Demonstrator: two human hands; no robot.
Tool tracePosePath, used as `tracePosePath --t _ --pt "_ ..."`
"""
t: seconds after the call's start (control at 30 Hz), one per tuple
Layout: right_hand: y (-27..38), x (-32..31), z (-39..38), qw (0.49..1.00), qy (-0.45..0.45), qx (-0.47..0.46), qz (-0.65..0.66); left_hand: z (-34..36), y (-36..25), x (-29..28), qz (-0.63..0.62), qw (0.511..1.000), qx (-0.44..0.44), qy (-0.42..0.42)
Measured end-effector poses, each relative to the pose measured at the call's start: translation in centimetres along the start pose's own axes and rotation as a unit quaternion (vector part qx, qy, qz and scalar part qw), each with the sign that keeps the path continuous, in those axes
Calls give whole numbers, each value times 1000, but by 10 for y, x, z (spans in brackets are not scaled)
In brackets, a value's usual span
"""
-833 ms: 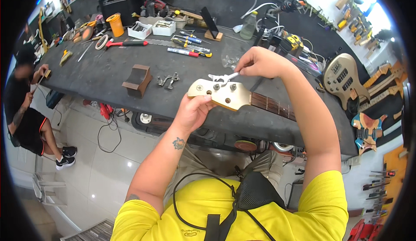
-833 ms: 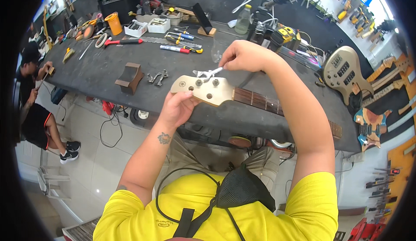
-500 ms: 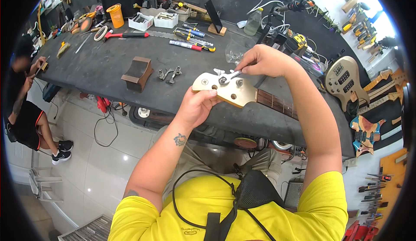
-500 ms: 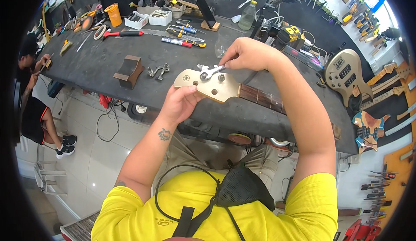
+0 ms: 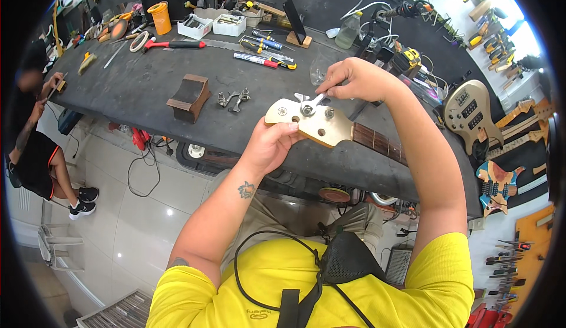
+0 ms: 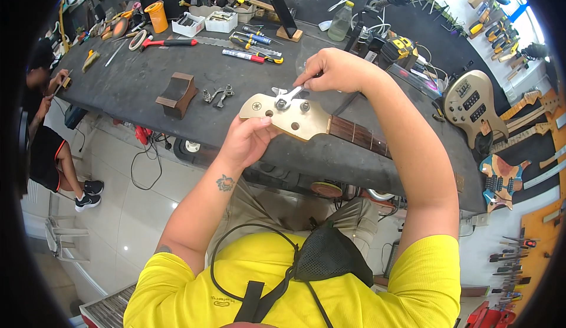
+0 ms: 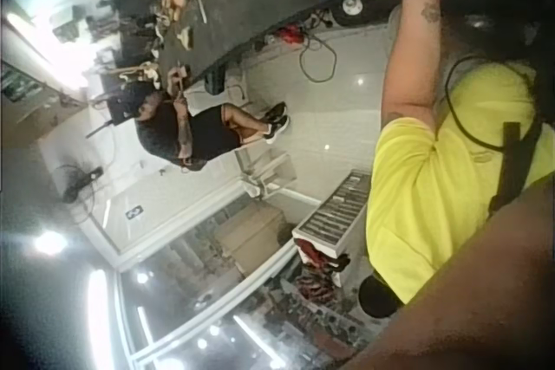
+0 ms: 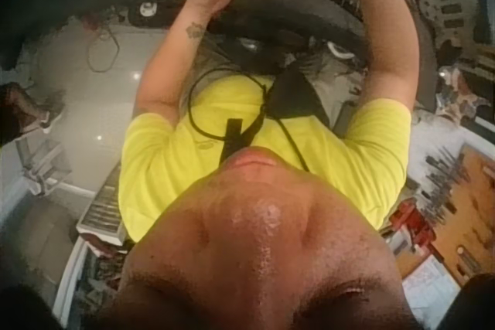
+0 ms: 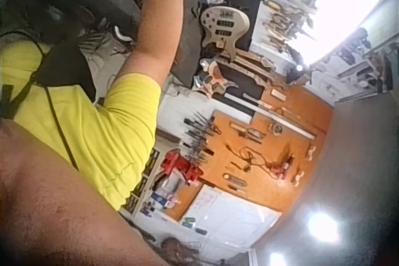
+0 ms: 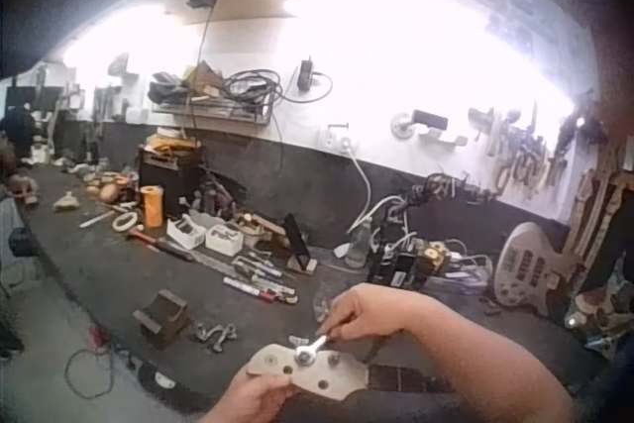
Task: The person removes a small metal part from a guitar neck by hand and then uses a wrench to loosen and remove another metal component from the headstock.
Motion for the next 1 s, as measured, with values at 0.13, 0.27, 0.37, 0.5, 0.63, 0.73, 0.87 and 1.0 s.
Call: tracePosePath --t 0.13,0.27,0.37,0.5,0.63,0.73,0.87,1.0 --pt "4 -5 11 1000 19 17 14 0 -2 3 1 1000 4 10" --pt "5 -3 31 997 43 56 16 2 -1 1 8 1000 7 0" --pt "12 -9 40 996 53 68 0 1 1 0 23 1000 0 -4" --pt "20 -2 70 987 132 56 -76 -1 1 3 -6 1000 -4 19" --pt "40 7 88 976 193 23 -93 -4 -1 0 -10 1000 -4 20" --pt "52 9 97 965 233 12 -124 -4 2 -2 -25 999 -20 -1" --pt "72 13 103 942 270 -21 -199 -1 1 0 -40 999 -26 -1" --pt "78 15 101 944 269 -18 -189 -2 1 -1 -65 997 -26 -15"
Point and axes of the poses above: each hand's wrist, its own z-axis towards the middle knuckle, its own x-axis out of the palm, y = z × x, the point moved 7 cm from there along z, towards the middle knuckle, and after that the axes turned 1 degree about -z, right-handed, at the moved point
